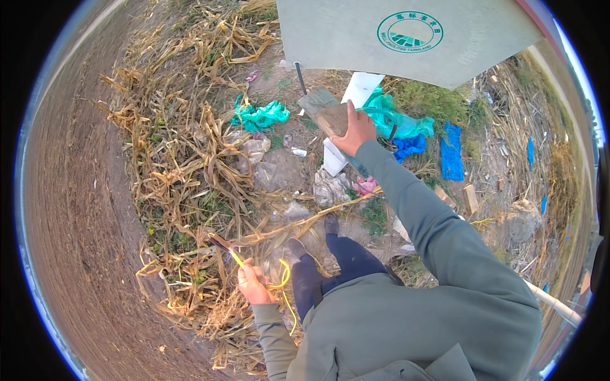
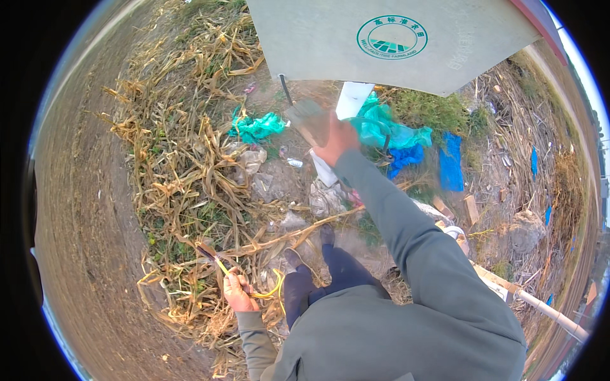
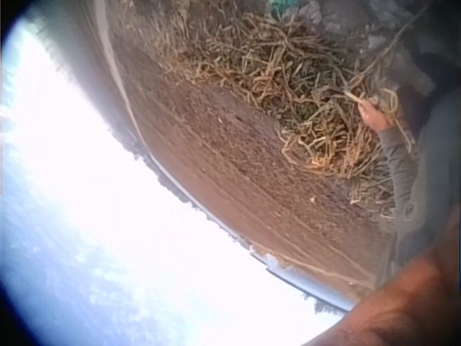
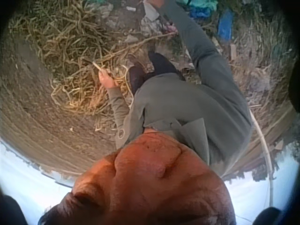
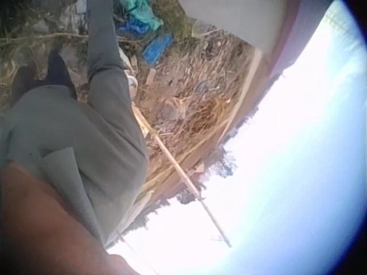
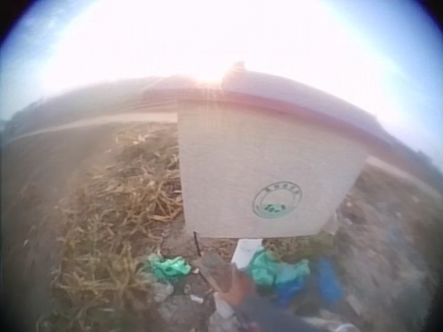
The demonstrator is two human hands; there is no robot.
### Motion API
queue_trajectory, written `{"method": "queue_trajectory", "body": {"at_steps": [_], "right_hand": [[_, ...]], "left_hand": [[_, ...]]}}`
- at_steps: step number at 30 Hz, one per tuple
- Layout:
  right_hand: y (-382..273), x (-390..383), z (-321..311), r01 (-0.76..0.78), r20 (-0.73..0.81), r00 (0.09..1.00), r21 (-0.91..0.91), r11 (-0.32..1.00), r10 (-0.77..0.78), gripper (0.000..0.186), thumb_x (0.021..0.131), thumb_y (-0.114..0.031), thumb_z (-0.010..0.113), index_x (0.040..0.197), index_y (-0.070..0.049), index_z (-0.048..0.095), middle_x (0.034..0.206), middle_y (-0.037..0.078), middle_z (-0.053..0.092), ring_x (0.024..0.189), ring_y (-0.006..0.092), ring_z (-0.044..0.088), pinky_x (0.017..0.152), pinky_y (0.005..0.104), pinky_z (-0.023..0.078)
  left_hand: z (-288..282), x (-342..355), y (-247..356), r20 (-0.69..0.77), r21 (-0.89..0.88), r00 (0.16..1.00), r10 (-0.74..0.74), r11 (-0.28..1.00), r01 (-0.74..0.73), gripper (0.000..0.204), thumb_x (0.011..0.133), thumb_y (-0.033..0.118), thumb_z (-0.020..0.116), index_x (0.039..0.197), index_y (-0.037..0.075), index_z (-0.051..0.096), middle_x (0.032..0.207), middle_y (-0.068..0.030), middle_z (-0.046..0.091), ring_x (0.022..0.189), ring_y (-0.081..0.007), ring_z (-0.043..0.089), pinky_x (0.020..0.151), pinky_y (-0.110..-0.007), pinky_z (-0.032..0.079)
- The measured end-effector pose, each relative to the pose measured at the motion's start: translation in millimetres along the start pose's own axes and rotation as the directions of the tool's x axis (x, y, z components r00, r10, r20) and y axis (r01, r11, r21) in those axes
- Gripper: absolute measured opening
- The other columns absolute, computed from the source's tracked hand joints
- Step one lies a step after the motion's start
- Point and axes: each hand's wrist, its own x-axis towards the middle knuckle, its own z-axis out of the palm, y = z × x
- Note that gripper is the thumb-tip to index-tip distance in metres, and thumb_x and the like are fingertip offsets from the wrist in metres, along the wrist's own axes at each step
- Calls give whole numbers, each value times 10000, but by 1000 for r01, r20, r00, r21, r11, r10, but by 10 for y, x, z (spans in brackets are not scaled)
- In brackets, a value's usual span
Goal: The person secures a black cable to a concrete pole using a zip tie, then walks across a field carrying a coiled yellow cable. They connect the yellow cable to a white junction box mounted on a pole and tighten the connection.
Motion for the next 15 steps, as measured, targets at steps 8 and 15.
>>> {"method": "queue_trajectory", "body": {"at_steps": [8,15], "right_hand": [[-94,-1326,20,346,-80,938,230,910,-336,1014,635,-294,849,1482,-39,353,1183,212,517,1097,408,504,948,502,417],[-602,-1443,540,374,23,920,244,895,-390,1109,622,-380,899,1519,-69,328,1428,228,400,1336,423,386,1133,525,298]], "left_hand": [[-261,-16,-90,130,41,988,-80,996,76,220,1060,254,526,1147,66,600,723,42,508,553,-39,396,506,-207,353],[-262,148,-94,72,112,986,-149,984,140,223,1052,263,537,1144,75,614,719,75,515,567,-13,427,511,-177,351]]}}
